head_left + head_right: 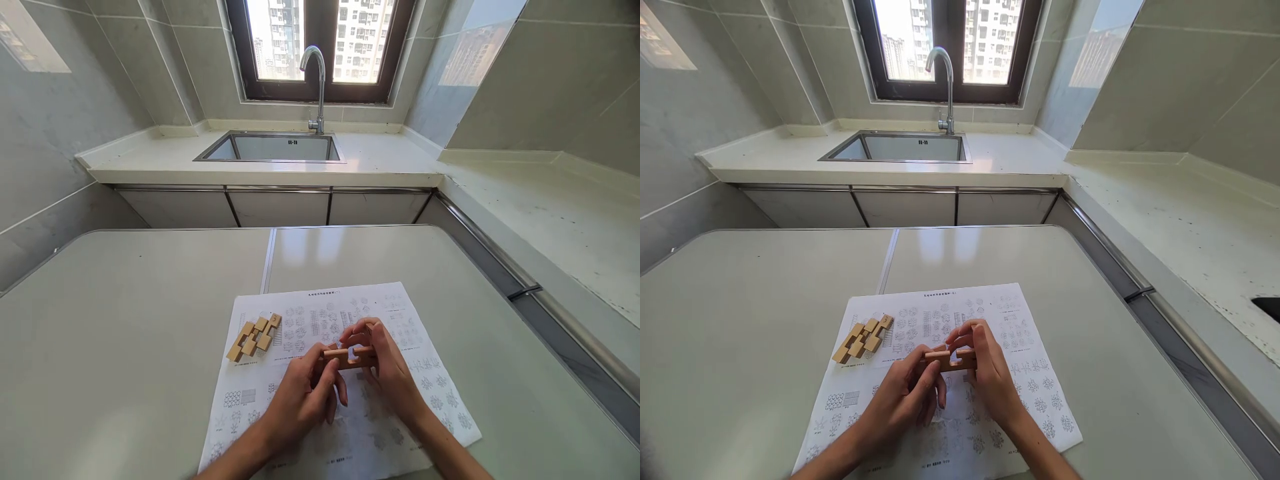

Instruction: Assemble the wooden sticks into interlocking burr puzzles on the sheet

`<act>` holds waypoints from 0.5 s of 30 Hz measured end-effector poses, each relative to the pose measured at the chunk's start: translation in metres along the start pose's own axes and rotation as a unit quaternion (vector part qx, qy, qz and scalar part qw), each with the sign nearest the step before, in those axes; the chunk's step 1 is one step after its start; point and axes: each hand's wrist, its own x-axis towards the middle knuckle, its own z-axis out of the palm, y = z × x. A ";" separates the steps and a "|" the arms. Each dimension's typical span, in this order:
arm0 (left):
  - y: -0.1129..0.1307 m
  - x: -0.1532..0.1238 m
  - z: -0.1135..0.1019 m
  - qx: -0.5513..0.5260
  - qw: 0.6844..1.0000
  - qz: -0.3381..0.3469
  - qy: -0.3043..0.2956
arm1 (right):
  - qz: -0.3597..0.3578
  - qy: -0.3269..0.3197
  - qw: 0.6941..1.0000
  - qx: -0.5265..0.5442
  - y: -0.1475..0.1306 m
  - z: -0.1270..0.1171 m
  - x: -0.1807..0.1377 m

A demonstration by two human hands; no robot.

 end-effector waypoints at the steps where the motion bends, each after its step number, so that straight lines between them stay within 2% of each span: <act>1: 0.000 0.000 0.001 -0.009 1.000 -0.001 0.005 | 0.004 0.008 1.000 0.006 0.000 0.001 -0.001; 5: 0.000 -0.001 0.007 -0.026 0.999 0.015 0.024 | 0.020 0.037 0.999 0.029 -0.001 0.005 -0.004; 11: -0.001 -0.001 0.012 -0.027 0.998 0.021 0.051 | 0.018 -0.009 0.997 0.072 0.004 0.007 -0.004; 15: -0.006 0.000 0.013 -0.012 0.998 0.022 0.052 | 0.020 0.010 0.998 0.066 0.008 0.007 -0.003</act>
